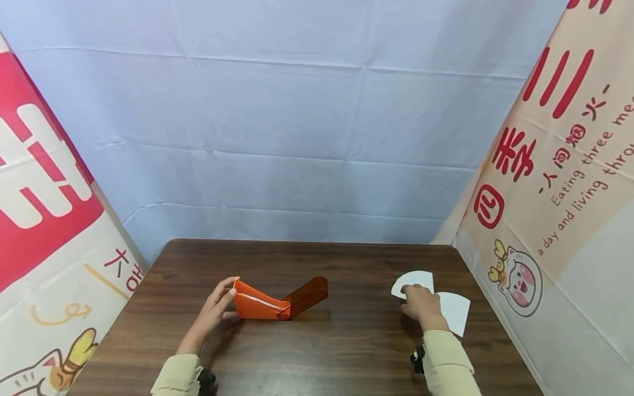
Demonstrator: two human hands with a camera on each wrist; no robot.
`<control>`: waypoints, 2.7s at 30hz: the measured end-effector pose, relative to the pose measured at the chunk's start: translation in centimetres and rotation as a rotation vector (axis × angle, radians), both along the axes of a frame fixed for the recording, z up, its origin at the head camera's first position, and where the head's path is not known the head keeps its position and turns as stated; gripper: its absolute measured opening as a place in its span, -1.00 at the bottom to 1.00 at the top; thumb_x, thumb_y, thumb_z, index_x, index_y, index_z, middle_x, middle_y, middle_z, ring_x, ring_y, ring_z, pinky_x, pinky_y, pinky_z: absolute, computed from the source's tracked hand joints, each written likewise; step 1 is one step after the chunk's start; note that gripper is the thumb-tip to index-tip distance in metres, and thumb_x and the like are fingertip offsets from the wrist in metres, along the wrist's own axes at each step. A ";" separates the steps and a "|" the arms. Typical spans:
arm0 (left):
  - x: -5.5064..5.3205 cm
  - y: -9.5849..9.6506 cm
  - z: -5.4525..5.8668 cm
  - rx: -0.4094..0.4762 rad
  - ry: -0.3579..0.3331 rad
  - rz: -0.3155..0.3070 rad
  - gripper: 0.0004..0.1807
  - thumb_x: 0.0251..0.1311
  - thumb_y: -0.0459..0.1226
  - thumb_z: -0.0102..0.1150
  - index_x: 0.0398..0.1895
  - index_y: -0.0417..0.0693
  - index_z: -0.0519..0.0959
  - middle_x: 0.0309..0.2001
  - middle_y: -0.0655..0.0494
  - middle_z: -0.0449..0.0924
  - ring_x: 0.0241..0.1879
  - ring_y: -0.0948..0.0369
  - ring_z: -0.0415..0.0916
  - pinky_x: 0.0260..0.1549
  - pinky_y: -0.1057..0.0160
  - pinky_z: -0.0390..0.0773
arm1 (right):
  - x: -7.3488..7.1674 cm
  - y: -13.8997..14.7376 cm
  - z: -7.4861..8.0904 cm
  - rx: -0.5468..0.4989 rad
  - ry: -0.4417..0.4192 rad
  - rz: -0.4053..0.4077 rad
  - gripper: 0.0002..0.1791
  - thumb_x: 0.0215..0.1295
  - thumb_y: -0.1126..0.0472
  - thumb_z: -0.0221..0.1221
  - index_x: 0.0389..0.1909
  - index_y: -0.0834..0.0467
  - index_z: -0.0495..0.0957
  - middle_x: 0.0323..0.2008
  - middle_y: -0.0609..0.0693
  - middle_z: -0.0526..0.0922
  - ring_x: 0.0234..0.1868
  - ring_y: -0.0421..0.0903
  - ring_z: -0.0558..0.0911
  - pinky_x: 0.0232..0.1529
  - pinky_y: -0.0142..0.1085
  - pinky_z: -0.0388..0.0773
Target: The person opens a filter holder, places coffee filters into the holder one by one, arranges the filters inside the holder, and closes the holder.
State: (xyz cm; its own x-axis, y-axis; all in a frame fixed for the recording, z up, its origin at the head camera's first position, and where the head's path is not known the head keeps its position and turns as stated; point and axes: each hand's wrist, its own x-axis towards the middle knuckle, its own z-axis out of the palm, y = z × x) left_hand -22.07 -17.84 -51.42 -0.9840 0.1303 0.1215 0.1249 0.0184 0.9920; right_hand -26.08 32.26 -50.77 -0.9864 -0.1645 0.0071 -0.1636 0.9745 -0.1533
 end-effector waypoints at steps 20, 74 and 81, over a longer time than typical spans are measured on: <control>-0.2 0.1 0.1 0.038 -0.025 0.003 -0.61 0.38 -0.31 -0.08 0.25 -0.14 0.29 0.00 -0.26 0.39 -0.02 -0.15 0.41 -0.26 -0.29 0.46 | -0.4 4.9 -2.3 -0.043 -0.044 -0.086 -0.53 0.00 0.40 0.17 0.03 0.36 0.46 -0.01 0.43 0.41 -0.12 0.41 0.47 -0.35 0.29 0.37; 0.1 0.3 0.1 0.041 -0.038 0.006 -0.61 0.38 -0.29 -0.07 0.25 -0.11 0.30 0.00 -0.25 0.39 -0.01 -0.13 0.40 -0.24 -0.27 0.46 | -0.8 6.1 -2.1 -0.044 0.146 -0.051 -0.90 0.13 0.42 0.07 -0.35 0.25 0.54 -0.48 0.19 0.59 -0.52 0.15 0.52 -0.56 0.07 0.35; 0.0 0.3 0.0 0.034 -0.036 0.007 -0.61 0.38 -0.28 -0.07 0.25 -0.10 0.30 0.00 -0.25 0.39 -0.01 -0.14 0.40 -0.25 -0.27 0.47 | -0.7 5.3 -0.5 -0.196 0.118 -0.138 -0.80 0.16 0.38 0.03 -0.27 0.22 0.60 -0.36 0.25 0.61 -0.56 0.08 0.50 -0.62 -0.03 0.38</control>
State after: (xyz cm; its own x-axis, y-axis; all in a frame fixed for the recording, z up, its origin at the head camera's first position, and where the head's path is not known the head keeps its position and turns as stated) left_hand -22.02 -17.54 -51.39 -0.9888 0.1195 0.0898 0.0887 -0.0143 0.9960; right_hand -26.77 37.51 -51.29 -0.9899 -0.0125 0.1415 -0.0590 0.9425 -0.3291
